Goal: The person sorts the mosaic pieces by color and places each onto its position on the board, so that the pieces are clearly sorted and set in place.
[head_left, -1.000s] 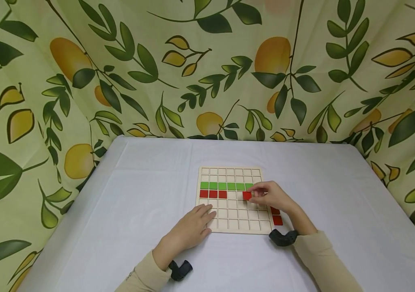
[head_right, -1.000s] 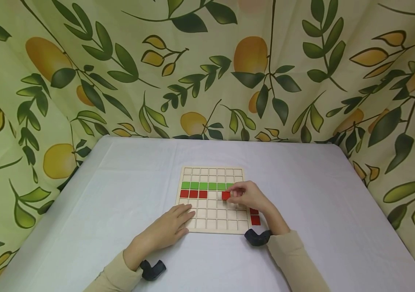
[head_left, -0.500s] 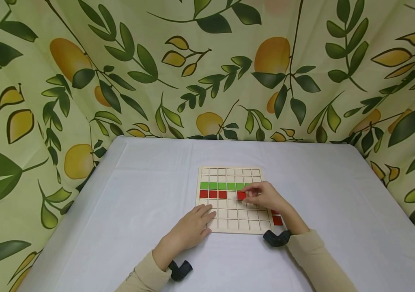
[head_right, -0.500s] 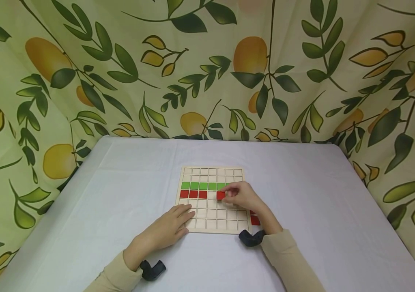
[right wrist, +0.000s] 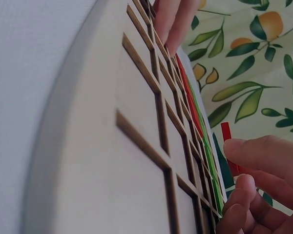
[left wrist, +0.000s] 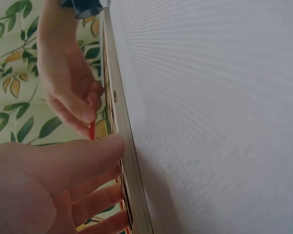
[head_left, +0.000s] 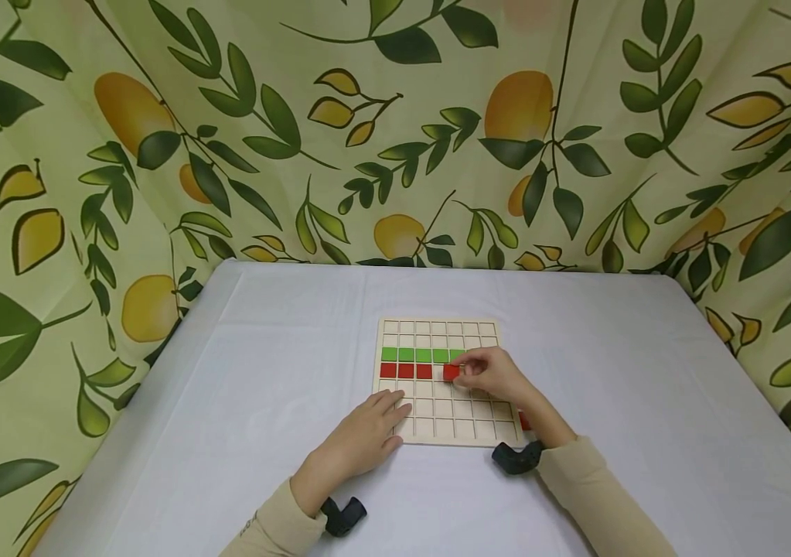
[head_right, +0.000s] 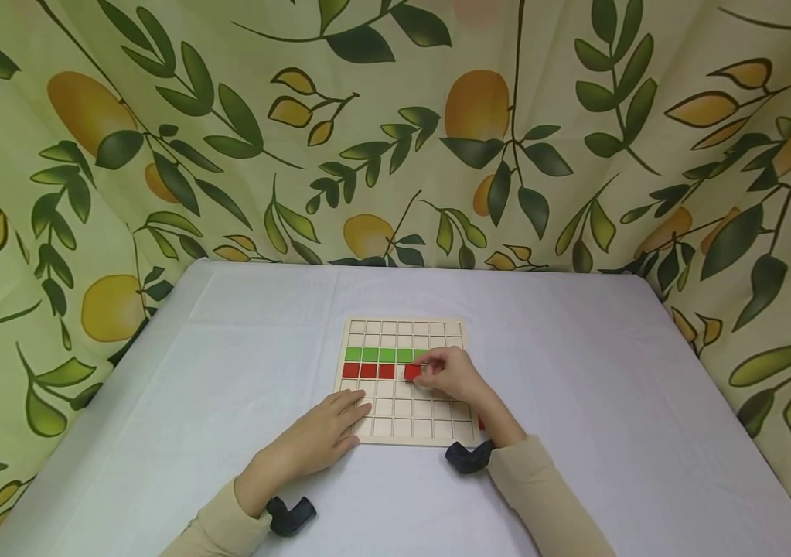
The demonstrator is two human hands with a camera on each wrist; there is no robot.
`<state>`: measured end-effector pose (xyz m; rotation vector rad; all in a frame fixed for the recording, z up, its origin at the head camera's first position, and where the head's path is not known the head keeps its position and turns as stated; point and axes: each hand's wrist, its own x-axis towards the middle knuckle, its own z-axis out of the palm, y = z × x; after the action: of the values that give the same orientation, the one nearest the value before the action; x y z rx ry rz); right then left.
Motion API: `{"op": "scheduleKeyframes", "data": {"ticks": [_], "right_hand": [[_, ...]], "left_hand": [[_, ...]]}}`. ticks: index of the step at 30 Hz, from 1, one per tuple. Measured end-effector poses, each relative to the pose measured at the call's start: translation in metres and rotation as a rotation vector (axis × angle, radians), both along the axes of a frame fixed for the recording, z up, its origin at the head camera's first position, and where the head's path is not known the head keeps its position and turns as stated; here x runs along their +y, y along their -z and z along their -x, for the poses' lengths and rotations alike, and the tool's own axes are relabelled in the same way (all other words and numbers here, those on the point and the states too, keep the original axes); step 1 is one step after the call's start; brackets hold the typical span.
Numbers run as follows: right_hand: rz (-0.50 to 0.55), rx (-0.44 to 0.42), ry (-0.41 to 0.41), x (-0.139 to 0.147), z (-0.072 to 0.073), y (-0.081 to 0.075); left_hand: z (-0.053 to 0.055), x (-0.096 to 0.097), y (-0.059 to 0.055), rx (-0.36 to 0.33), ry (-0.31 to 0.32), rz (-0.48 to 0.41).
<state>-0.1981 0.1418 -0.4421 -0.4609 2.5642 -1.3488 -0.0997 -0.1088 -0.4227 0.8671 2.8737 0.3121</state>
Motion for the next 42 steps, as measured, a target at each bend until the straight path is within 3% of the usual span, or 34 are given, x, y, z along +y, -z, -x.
{"op": "scheduleKeyframes", "data": {"ticks": [42], "right_hand": [[-0.074, 0.037, 0.018, -0.016, 0.004, 0.002]], "left_hand": [[0.000, 0.000, 0.000, 0.020, 0.006, -0.001]]}}
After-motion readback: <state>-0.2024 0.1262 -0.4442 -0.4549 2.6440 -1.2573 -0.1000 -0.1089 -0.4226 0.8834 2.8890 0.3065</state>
